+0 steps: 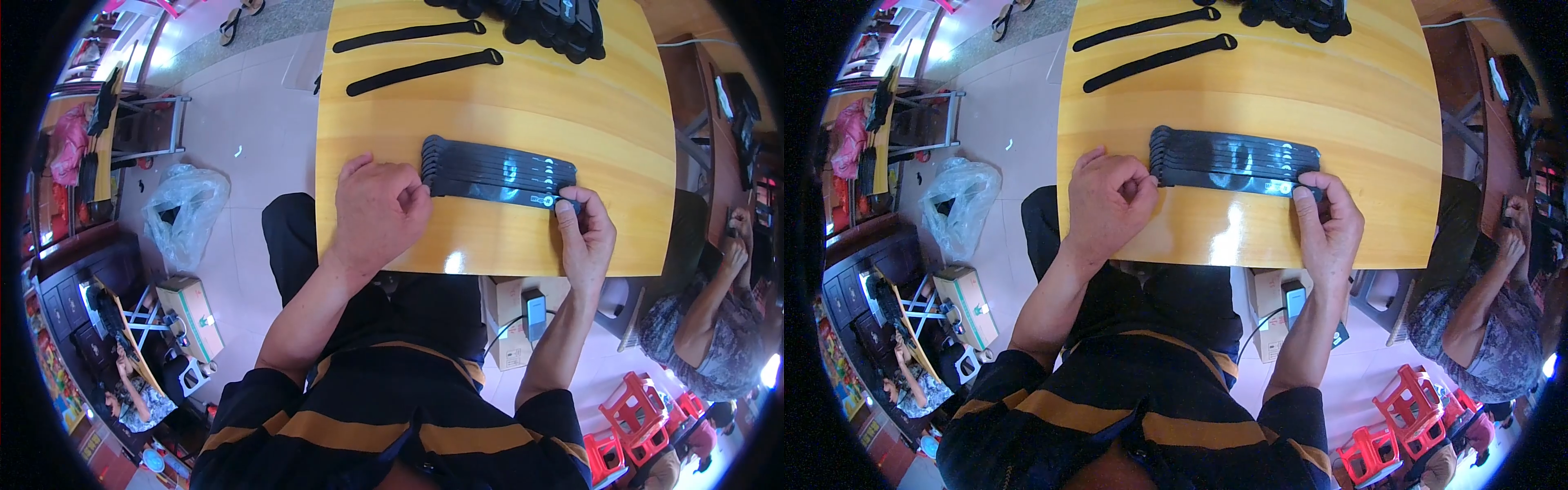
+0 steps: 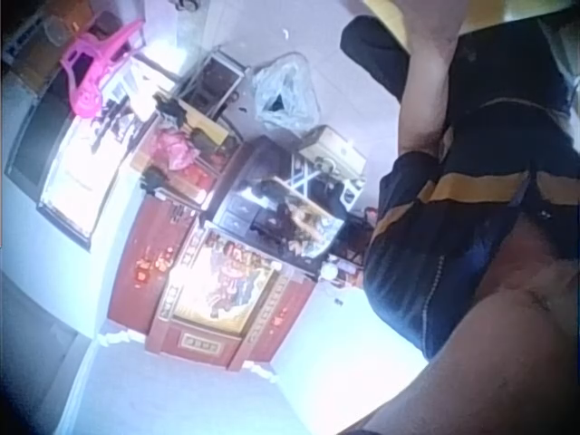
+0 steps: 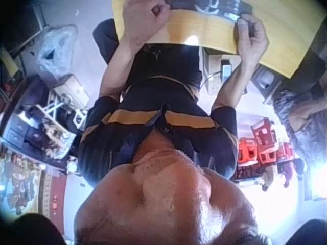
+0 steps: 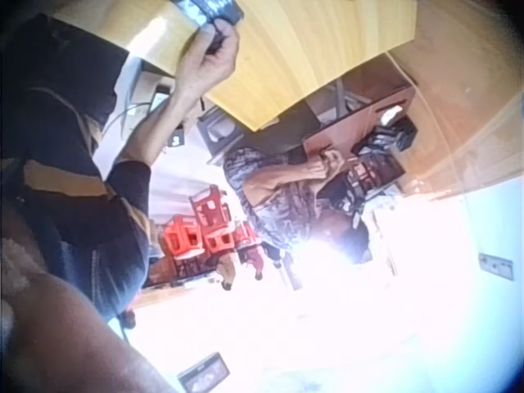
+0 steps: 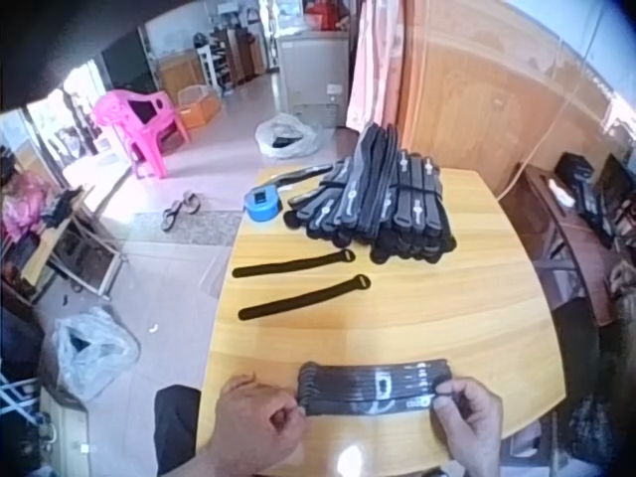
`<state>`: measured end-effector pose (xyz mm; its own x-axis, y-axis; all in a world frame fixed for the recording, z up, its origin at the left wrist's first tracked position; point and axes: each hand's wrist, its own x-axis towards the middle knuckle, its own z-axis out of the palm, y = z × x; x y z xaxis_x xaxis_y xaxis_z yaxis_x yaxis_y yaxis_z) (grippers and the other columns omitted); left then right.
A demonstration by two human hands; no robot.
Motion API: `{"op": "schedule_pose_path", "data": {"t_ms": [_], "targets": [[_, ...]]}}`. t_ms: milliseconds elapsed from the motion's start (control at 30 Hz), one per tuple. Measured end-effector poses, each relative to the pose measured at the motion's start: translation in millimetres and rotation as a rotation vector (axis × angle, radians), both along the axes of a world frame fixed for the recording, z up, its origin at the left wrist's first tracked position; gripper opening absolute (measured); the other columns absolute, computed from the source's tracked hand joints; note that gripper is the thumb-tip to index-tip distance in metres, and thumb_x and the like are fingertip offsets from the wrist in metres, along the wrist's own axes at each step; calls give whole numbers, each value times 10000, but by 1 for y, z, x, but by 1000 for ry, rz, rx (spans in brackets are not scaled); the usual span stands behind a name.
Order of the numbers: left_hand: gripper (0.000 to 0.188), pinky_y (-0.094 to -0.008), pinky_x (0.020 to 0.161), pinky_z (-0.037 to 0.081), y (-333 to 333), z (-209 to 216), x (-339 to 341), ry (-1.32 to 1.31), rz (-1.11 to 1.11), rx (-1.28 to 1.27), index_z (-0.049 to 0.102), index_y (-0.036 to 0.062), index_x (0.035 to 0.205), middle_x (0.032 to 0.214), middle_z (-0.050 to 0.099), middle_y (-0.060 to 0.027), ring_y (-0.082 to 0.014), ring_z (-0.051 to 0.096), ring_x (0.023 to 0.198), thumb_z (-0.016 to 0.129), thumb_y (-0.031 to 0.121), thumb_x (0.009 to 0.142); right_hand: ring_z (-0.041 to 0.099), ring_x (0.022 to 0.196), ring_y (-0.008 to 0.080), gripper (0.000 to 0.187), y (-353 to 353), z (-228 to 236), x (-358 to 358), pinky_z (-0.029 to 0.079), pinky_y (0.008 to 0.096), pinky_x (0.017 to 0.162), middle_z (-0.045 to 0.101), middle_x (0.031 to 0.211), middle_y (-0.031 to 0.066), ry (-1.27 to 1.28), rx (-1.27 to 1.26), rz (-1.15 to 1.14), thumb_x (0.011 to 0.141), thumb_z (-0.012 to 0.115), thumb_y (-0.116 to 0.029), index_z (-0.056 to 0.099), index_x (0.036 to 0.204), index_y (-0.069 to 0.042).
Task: The recorder is measuring and inspecting black textile straps against a marked template on a wooden table.
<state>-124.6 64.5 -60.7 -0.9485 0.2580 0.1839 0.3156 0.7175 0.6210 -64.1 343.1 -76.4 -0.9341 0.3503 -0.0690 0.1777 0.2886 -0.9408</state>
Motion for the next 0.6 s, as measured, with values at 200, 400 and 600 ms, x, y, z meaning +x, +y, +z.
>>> {"op": "schedule_pose_path", "data": {"t_ms": [200,400,600], "targets": [[145,-447,983,469,0,1,0,22,-3,7,602,119,702,577,535,-10,-229,576,589,716,88,786,440,640,6,102,-1,3,-1,363,165,576,552,748,-83,-16,-21,-20,959,711,-56,693,1055,-23],[169,-445,965,459,2,-1,0,29,8,40,562,127,660,561,523,-10,-234,566,588,687,67,758,488,652,0,121,-2,-1,-2,401,163,584,594,766,-67,15,8,-52,933,730,-37,690,1046,-18],[138,-437,1004,458,1,2,0,-20,1,18,612,107,698,566,518,-7,-198,539,549,706,74,793,556,665,24,133,-4,-5,-3,459,186,592,666,816,-25,20,66,-82,900,744,-28,687,1018,-4]]}}
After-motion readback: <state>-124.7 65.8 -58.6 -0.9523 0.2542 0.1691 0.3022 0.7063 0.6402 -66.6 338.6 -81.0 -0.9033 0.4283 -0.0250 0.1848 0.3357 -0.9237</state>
